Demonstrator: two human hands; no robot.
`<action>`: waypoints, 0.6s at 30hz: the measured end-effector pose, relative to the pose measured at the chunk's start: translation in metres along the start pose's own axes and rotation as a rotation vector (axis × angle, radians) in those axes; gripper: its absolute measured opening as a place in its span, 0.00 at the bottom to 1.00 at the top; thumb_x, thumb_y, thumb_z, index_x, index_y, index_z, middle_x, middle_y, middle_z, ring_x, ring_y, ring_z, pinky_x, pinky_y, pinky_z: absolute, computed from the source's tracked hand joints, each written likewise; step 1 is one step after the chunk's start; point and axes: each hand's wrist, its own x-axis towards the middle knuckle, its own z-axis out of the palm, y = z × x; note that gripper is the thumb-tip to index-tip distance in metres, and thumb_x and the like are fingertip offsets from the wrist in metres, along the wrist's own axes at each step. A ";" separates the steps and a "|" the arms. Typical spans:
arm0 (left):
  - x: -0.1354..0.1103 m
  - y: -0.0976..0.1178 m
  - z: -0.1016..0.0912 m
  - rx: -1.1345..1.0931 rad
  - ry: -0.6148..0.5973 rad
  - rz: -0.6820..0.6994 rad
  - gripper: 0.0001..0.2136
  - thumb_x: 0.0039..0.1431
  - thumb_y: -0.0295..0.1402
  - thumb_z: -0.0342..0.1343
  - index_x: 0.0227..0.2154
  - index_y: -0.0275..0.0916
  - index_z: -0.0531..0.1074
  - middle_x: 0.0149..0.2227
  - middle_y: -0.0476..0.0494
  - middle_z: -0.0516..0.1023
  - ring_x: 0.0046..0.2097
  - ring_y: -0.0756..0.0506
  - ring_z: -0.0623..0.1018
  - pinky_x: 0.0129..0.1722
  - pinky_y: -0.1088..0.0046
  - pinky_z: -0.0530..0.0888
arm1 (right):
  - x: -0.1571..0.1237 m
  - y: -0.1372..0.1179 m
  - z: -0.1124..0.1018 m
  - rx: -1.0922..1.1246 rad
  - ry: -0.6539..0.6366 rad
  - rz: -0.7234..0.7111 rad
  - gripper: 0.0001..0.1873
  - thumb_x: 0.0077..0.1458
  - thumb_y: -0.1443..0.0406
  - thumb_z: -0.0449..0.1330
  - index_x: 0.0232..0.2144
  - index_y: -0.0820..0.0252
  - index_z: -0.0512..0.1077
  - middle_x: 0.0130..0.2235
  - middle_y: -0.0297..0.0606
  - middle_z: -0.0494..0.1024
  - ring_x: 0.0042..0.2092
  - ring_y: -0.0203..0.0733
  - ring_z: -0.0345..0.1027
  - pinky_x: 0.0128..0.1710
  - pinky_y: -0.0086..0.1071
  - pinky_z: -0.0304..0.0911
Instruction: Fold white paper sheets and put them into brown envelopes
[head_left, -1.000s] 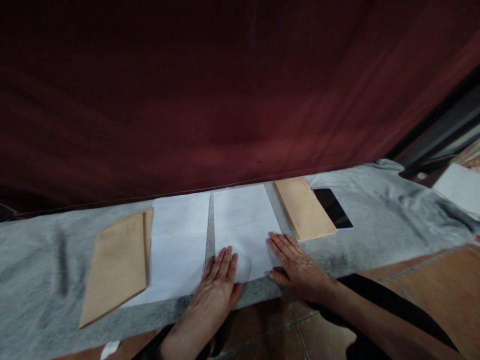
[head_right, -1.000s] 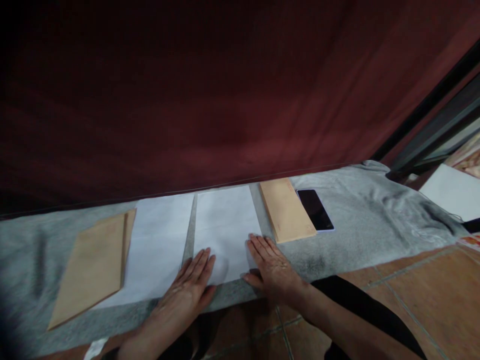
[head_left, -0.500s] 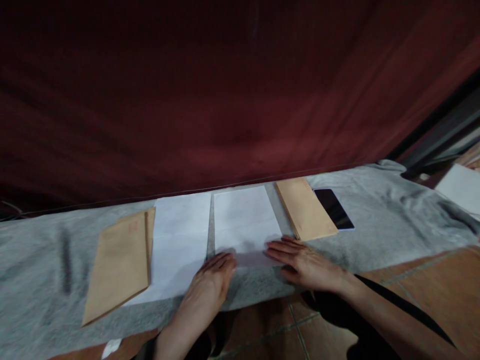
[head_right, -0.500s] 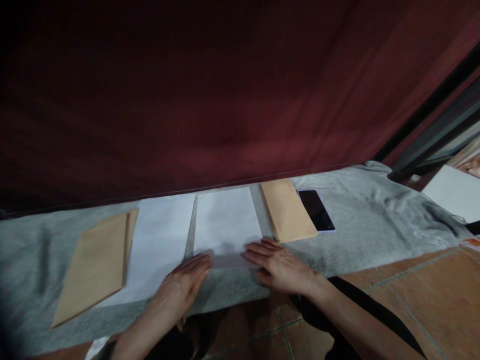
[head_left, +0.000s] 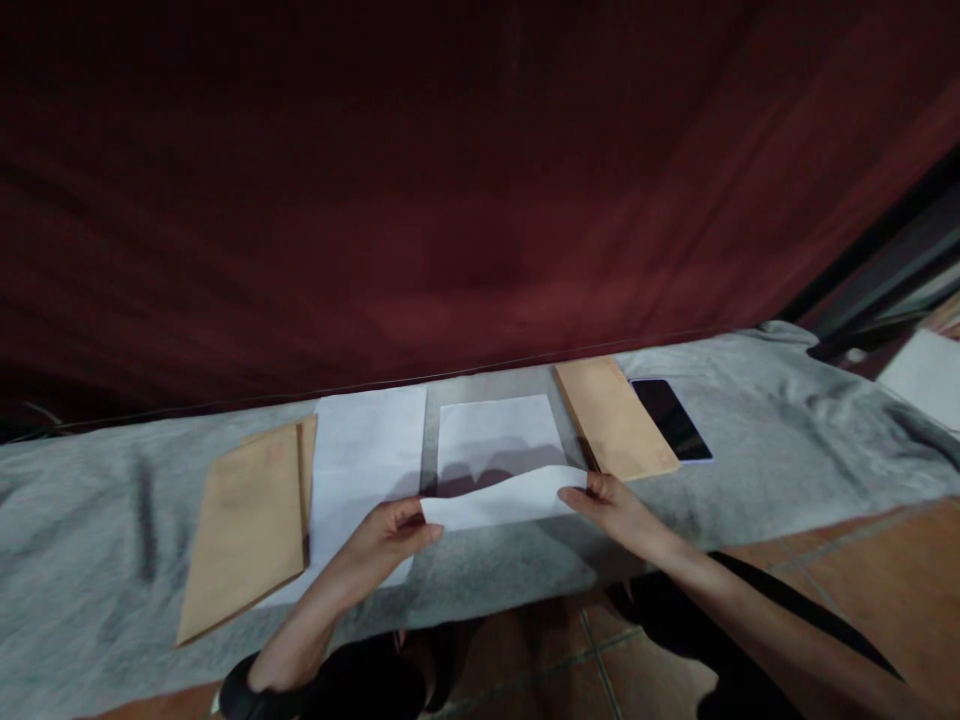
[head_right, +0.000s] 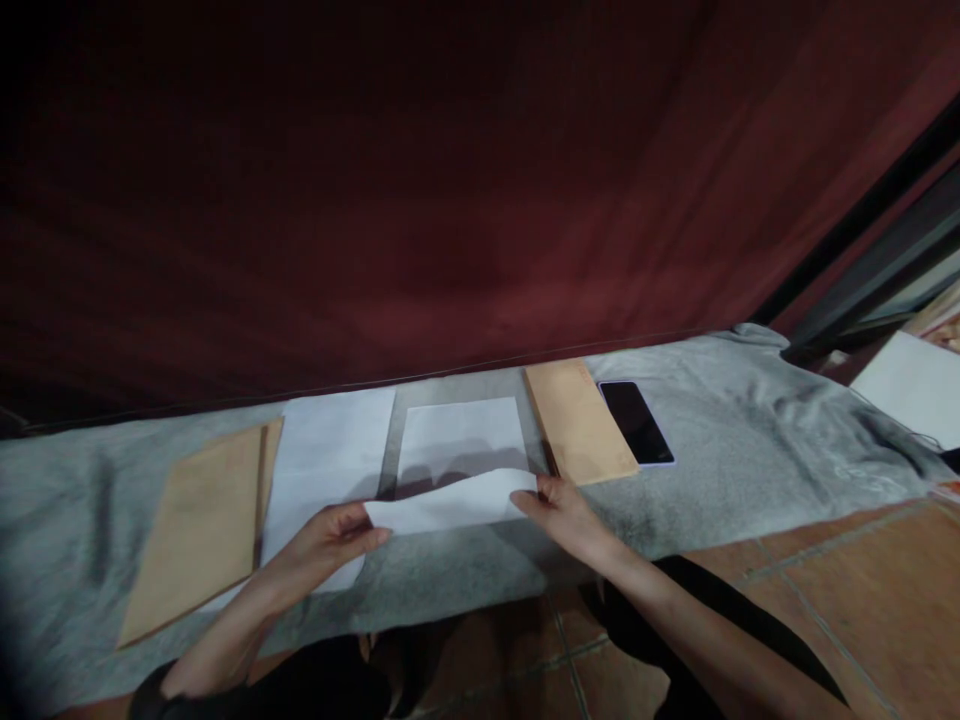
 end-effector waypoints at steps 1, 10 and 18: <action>0.003 -0.003 0.002 0.021 0.014 0.009 0.17 0.54 0.48 0.59 0.29 0.37 0.74 0.29 0.48 0.75 0.34 0.46 0.73 0.37 0.71 0.70 | 0.000 0.000 0.001 -0.008 0.013 -0.005 0.23 0.57 0.48 0.57 0.39 0.61 0.77 0.34 0.38 0.81 0.35 0.44 0.74 0.37 0.35 0.67; 0.005 0.009 0.012 0.033 0.115 -0.001 0.18 0.55 0.51 0.54 0.27 0.39 0.69 0.28 0.50 0.70 0.33 0.47 0.69 0.32 0.73 0.71 | -0.002 0.007 -0.003 -0.156 0.124 -0.045 0.23 0.62 0.49 0.54 0.44 0.61 0.76 0.33 0.39 0.81 0.33 0.44 0.73 0.30 0.33 0.64; 0.019 -0.013 0.020 0.225 0.308 -0.010 0.17 0.56 0.50 0.49 0.23 0.42 0.62 0.22 0.54 0.61 0.26 0.48 0.66 0.26 0.73 0.65 | 0.002 0.003 0.000 -0.312 0.159 -0.113 0.19 0.63 0.53 0.53 0.45 0.60 0.72 0.34 0.38 0.79 0.34 0.43 0.72 0.33 0.33 0.65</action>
